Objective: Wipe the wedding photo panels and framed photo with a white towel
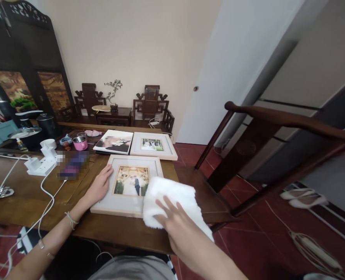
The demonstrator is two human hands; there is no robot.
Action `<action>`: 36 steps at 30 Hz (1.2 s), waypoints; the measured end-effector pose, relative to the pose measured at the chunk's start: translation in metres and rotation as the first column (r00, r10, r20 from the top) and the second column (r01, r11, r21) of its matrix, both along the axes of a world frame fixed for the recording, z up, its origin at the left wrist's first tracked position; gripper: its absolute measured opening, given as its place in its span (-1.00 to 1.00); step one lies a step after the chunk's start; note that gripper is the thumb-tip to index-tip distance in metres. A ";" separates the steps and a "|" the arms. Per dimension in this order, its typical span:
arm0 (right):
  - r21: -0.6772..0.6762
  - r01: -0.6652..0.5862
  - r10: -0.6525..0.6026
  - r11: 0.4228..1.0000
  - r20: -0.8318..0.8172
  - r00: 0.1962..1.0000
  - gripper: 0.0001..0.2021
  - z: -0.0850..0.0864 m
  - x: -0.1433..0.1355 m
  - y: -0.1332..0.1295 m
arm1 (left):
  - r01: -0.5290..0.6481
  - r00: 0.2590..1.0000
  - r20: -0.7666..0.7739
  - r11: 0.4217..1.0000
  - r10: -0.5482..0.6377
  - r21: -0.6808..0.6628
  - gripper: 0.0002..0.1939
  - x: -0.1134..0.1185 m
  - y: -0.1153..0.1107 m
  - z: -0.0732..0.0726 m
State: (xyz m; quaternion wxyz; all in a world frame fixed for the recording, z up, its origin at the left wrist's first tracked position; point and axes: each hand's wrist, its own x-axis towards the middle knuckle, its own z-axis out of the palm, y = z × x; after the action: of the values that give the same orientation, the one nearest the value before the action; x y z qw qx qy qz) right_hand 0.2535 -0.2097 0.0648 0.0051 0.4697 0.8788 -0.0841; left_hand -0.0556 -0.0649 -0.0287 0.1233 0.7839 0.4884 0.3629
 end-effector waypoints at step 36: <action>0.181 0.049 -0.074 0.982 0.130 0.989 -0.38 -0.002 -0.024 0.085 | -0.001 1.000 -0.023 1.000 0.001 -0.004 -0.49 0.002 -0.001 0.003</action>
State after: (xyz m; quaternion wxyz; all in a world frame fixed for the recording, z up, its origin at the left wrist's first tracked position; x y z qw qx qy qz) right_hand 0.2295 -0.1247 0.0626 0.0204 0.4998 0.8655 0.0264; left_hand -0.0538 -0.0661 -0.0256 0.1190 0.7876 0.4911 0.3528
